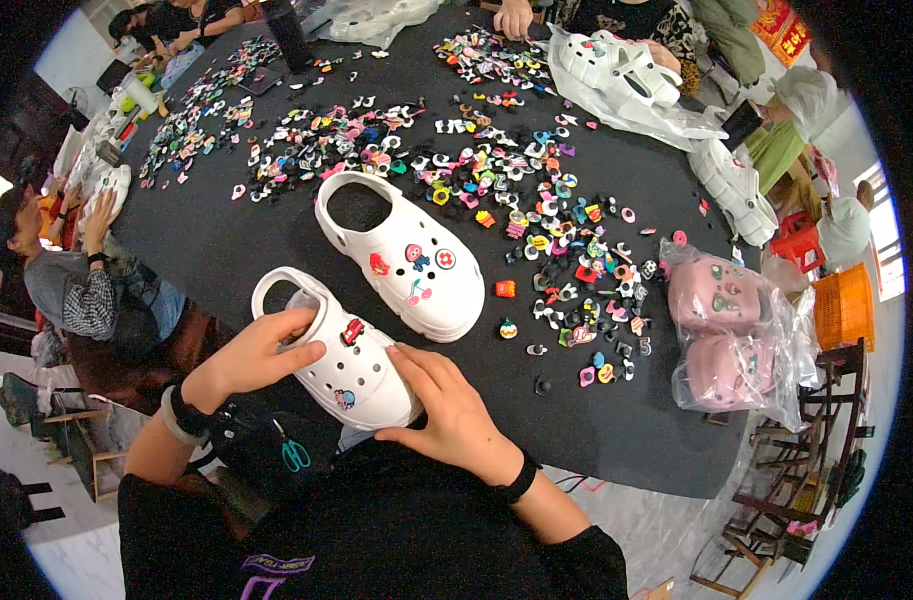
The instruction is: Decorating rubber clogs with various colorful charms.
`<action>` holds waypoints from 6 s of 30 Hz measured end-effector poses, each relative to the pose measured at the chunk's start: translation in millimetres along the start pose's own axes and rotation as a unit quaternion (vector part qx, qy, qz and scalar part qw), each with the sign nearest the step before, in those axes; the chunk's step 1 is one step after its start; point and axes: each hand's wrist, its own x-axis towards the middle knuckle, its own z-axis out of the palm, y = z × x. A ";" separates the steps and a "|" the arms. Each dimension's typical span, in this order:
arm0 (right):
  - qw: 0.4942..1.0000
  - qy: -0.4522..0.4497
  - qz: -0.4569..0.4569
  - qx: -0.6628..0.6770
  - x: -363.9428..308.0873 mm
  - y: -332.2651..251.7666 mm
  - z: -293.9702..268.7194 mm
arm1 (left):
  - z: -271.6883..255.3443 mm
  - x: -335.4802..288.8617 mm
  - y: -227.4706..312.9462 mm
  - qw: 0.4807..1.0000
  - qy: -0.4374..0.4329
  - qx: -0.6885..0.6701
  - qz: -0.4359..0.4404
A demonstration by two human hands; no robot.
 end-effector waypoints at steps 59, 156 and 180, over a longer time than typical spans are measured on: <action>0.987 0.109 -0.062 -0.100 16.4 -12.2 -16.0 | -10.8 65.0 16.4 0.952 -0.009 0.279 0.123; 0.917 0.133 0.259 -0.274 -10.6 135.3 -165.4 | -9.0 67.6 21.6 0.973 -0.015 0.208 0.100; 0.927 0.189 0.315 -0.073 -15.8 151.2 -169.8 | -9.5 68.4 20.6 0.975 -0.014 0.202 0.089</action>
